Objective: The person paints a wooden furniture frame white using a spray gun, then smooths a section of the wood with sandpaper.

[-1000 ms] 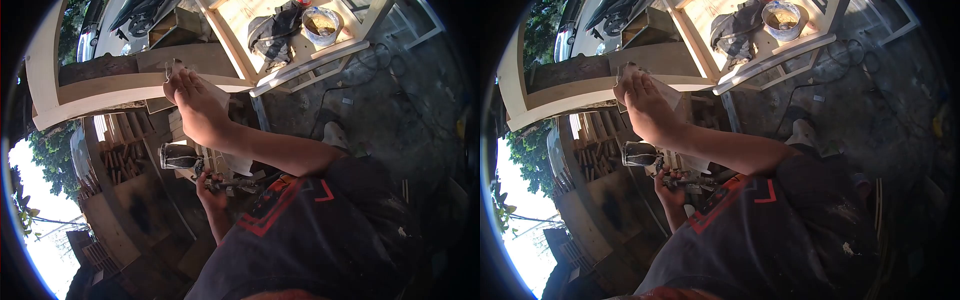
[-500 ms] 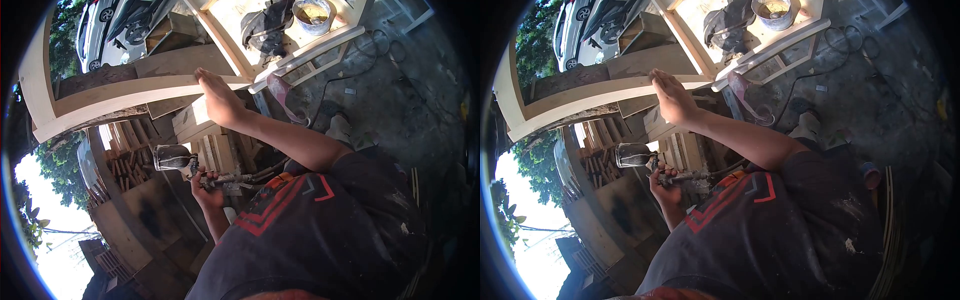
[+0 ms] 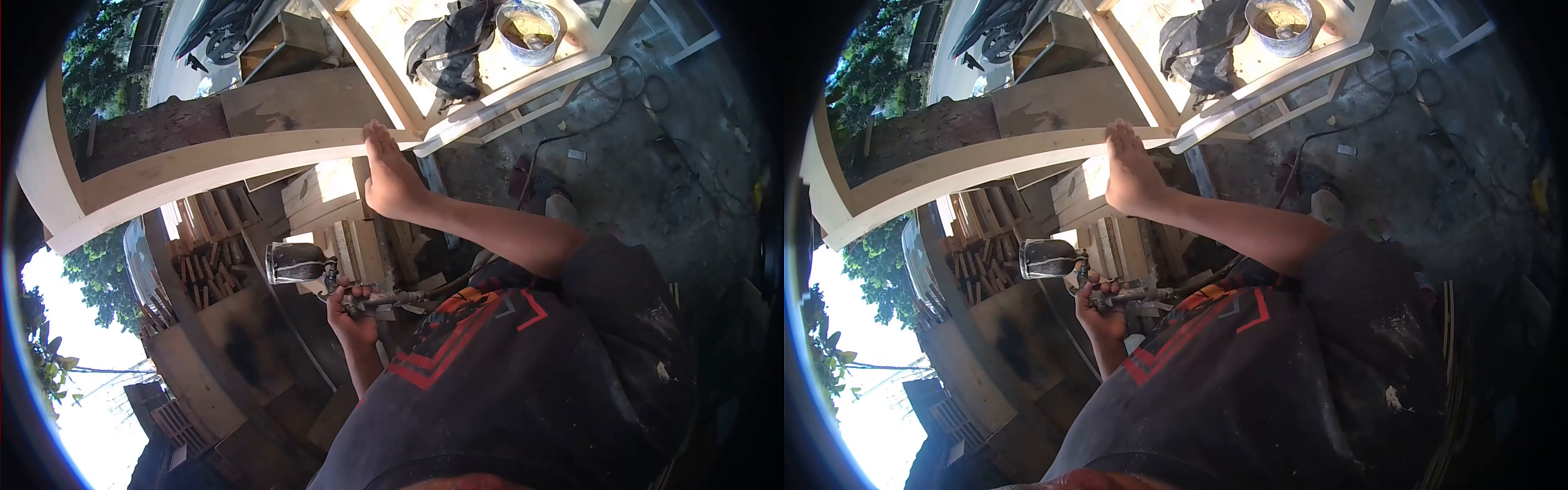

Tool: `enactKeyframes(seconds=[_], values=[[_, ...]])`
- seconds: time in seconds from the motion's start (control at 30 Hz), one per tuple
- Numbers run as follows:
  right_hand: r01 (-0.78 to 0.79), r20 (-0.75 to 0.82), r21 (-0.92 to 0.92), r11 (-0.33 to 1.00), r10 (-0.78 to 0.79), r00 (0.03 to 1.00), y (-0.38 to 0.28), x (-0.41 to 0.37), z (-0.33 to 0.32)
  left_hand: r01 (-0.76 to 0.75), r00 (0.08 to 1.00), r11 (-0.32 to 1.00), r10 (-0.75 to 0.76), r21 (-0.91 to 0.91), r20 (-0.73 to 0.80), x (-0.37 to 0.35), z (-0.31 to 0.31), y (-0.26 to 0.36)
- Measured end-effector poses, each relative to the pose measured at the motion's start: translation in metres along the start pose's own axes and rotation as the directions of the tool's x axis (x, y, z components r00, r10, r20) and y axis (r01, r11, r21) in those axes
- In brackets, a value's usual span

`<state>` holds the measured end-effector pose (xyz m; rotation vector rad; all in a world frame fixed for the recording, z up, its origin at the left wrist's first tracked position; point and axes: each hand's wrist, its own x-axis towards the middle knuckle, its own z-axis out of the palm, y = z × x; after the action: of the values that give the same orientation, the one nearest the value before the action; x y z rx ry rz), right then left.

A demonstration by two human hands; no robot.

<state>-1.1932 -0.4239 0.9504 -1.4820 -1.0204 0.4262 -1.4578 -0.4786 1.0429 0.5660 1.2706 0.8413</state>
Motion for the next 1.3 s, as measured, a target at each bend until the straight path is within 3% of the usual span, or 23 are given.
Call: enactKeyframes(seconds=[0.1, 0.17, 0.2, 0.23, 0.27, 0.37, 0.43, 0.5, 0.57, 0.63, 0.67, 0.7, 0.83, 0.87, 0.93, 0.97, 1.0, 1.03, 1.07, 1.1, 1.17, 1.23, 1.3], values=[[0.176, -0.115, 0.119, 0.977, -0.163, 0.980, -0.039, -0.005, -0.014, 0.016, 1.000, 1.000, -0.015, 0.027, -0.025, -0.005, 0.001, -0.005], [0.131, -0.057, -0.070, 0.989, -0.135, 0.989, 0.027, -0.023, 0.006, 0.022, 0.999, 0.999, -0.020, 0.044, -0.034, -0.006, 0.010, -0.007], [-0.218, 0.080, -0.064, 0.974, 0.223, 0.972, 0.059, -0.033, 0.014, 0.019, 1.000, 0.999, -0.018, 0.050, -0.026, -0.005, 0.010, -0.008], [-0.409, 0.190, -0.005, 0.913, 0.402, 0.895, 0.090, -0.035, 0.011, 0.011, 1.000, 0.999, -0.010, 0.050, -0.014, -0.004, 0.011, -0.011], [-0.299, 0.223, -0.175, 0.938, 0.333, 0.916, 0.101, -0.038, 0.006, -0.002, 1.000, 0.999, 0.002, 0.048, -0.003, -0.006, 0.011, -0.012], [-0.168, 0.138, -0.108, 0.980, 0.182, 0.974, 0.041, 0.000, 0.000, -0.004, 1.000, 1.000, 0.004, 0.022, -0.003, -0.010, 0.014, -0.016], [0.100, -0.040, 0.042, 0.994, -0.098, 0.994, -0.058, 0.038, -0.010, -0.017, 1.000, 0.999, 0.017, 0.029, 0.003, -0.005, 0.016, -0.025], [0.291, -0.149, 0.083, 0.953, -0.277, 0.949, -0.170, 0.074, -0.029, -0.005, 1.000, 1.000, 0.005, 0.018, -0.003, -0.008, 0.017, -0.029], [0.479, -0.326, 0.051, 0.876, -0.439, 0.837, -0.243, 0.109, -0.041, -0.004, 1.000, 0.999, 0.004, 0.034, 0.015, -0.008, 0.020, -0.029], [0.507, 0.006, 0.213, 0.835, -0.520, 0.854, -0.279, 0.143, -0.077, -0.026, 0.998, 0.999, 0.024, 0.028, 0.052, -0.009, 0.019, -0.029], [0.517, -0.018, 0.193, 0.834, -0.524, 0.851, -0.278, 0.146, -0.077, -0.037, 0.997, 0.999, 0.035, 0.027, 0.064, -0.010, 0.018, -0.030], [0.735, -0.318, 0.129, 0.666, -0.674, 0.667, -0.252, 0.152, -0.053, -0.047, 0.996, 0.999, 0.046, 0.023, 0.070, -0.012, 0.015, -0.032], [0.662, -0.348, 0.073, 0.746, -0.603, 0.718, -0.116, 0.121, -0.012, -0.049, 0.997, 0.999, 0.048, 0.009, 0.064, -0.005, -0.003, -0.040], [0.564, -0.215, 0.049, 0.824, -0.543, 0.812, -0.081, 0.104, -0.011, -0.045, 0.997, 0.999, 0.045, 0.012, 0.066, -0.005, -0.004, -0.040], [0.452, -0.152, -0.020, 0.892, -0.450, 0.880, 0.005, 0.059, -0.001, -0.026, 0.997, 0.999, 0.025, 0.022, 0.071, -0.003, -0.007, -0.042], [0.049, 0.237, -0.257, 0.965, 0.014, 0.971, 0.028, 0.034, -0.017, -0.014, 0.997, 1.000, 0.012, 0.026, 0.078, 0.000, -0.007, -0.043], [0.255, 0.319, -0.557, 0.791, -0.080, 0.944, 0.047, 0.006, -0.046, -0.015, 0.998, 0.999, 0.012, 0.047, 0.065, -0.001, -0.001, -0.042], [0.278, 0.458, -0.787, 0.552, 0.220, 0.861, 0.083, -0.028, -0.062, -0.027, 0.995, 0.997, 0.020, 0.072, 0.094, 0.004, 0.004, -0.040], [0.352, 0.574, -0.815, 0.460, 0.562, 0.595, 0.050, -0.051, -0.108, -0.026, 0.993, 0.995, 0.015, 0.094, 0.117, 0.008, 0.006, -0.040], [0.240, 0.548, -0.832, 0.500, 0.674, 0.496, 0.081, -0.091, -0.129, -0.007, 0.993, 0.994, -0.007, 0.110, 0.122, 0.007, 0.002, -0.047], [-0.235, 0.333, -0.743, 0.627, 0.651, 0.682, 0.129, -0.202, -0.175, -0.002, 0.983, 0.997, -0.012, 0.078, 0.181, 0.013, 0.006, -0.057], [-0.664, 0.365, -0.544, 0.513, 0.857, 0.364, 0.134, -0.308, -0.220, 0.027, 0.980, 0.992, -0.050, 0.123, 0.192, 0.012, 0.016, -0.066], [-0.750, 0.471, -0.526, 0.400, 0.872, 0.134, 0.115, -0.315, -0.257, 0.059, 0.969, 0.989, -0.089, 0.133, 0.232, 0.012, 0.036, -0.074]])
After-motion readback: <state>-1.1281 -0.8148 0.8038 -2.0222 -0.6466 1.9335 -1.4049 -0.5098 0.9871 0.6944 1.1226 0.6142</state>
